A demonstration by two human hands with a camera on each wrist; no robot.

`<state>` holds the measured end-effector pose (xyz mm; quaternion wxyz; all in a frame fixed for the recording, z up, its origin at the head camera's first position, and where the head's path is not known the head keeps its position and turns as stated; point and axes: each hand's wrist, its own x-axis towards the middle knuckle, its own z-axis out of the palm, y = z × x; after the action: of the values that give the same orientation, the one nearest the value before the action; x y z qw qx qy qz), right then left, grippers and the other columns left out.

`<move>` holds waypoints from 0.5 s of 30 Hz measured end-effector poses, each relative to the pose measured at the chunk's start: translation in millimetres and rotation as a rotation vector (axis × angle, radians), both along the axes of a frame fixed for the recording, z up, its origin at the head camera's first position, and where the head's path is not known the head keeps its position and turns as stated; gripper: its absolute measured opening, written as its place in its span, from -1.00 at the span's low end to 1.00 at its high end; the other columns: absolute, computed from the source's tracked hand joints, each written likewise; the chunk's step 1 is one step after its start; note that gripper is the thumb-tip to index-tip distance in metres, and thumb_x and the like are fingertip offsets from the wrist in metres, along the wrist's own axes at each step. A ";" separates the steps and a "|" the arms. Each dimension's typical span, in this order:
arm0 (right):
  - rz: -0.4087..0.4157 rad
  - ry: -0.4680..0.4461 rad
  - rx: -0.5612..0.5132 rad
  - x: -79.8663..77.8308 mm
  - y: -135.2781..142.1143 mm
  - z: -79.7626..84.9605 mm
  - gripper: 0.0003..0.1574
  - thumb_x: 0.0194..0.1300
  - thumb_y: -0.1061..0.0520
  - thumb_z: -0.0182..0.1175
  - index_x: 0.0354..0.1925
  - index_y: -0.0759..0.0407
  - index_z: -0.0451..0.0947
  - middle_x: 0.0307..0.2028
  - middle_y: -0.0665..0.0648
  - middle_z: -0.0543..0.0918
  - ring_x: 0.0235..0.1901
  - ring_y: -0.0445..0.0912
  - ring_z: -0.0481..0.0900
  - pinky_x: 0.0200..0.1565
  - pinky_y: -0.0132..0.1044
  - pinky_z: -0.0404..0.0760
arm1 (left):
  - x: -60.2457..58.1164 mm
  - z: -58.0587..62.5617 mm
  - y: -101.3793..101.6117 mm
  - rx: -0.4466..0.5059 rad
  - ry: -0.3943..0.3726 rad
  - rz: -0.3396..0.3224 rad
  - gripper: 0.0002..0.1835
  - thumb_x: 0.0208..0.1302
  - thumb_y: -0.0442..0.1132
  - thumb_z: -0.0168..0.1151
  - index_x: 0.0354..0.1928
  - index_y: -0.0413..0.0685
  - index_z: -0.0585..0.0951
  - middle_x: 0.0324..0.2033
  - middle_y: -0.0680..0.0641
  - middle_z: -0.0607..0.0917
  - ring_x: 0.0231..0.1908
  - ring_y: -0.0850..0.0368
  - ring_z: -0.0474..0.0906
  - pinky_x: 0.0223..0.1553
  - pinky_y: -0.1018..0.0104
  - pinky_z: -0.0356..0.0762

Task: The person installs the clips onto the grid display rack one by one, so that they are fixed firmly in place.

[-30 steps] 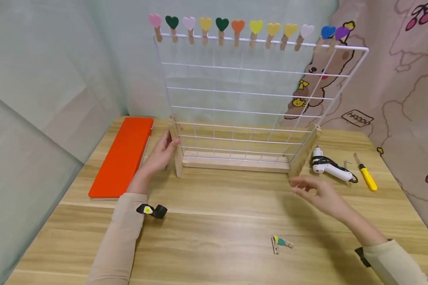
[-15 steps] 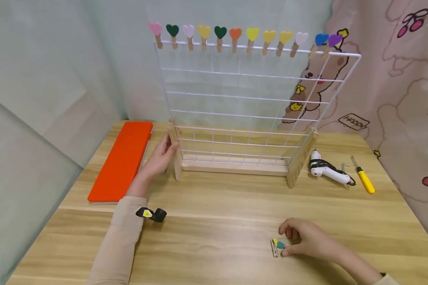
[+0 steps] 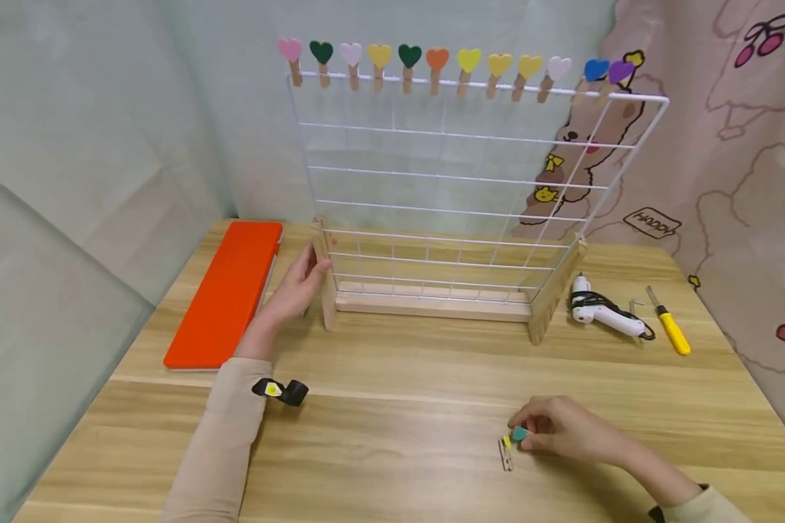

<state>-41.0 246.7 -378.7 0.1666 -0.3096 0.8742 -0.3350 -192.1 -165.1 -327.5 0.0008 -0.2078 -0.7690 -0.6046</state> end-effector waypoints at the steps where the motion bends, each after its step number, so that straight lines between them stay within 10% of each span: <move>1: 0.017 0.026 -0.012 -1.8 1.0 2.4 -0.78 0.09 -0.01 0.17 -0.27 0.01 0.55 -0.46 -0.17 0.49 -0.51 -0.36 0.35 -0.52 -0.48 0.40 | -0.4 0.5 0.6 0.005 0.003 -0.002 -0.48 0.32 -0.28 -0.19 0.27 -0.27 0.00 0.25 -0.30 0.04 0.20 -0.07 0.02 0.18 0.01 -0.02; 10: -0.237 0.456 -0.039 -33.8 0.6 46.2 -0.75 -0.04 0.19 0.29 -0.29 0.02 0.60 -0.49 -0.21 0.49 -0.54 -0.34 0.36 -0.55 -0.47 0.38 | -1.7 2.2 2.6 0.015 0.017 -0.008 -0.47 0.31 -0.26 -0.18 0.27 -0.28 0.01 0.26 -0.28 0.04 0.21 -0.03 0.00 0.19 0.02 -0.06; 15: -0.411 0.400 -0.182 -50.4 -1.6 94.8 -0.73 0.02 0.22 0.25 -0.22 0.09 0.57 -0.45 -0.07 0.58 -0.55 -0.26 0.47 -0.57 -0.44 0.43 | 0.5 0.7 1.2 0.020 0.006 -0.009 -0.47 0.32 -0.26 -0.19 0.27 -0.26 -0.01 0.26 -0.30 0.02 0.20 -0.10 0.01 0.17 -0.02 -0.03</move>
<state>-91.4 245.1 -283.9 -0.1086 -0.1998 0.9003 -0.3711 -191.6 -163.9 -326.8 0.0027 -0.2130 -0.7621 -0.6115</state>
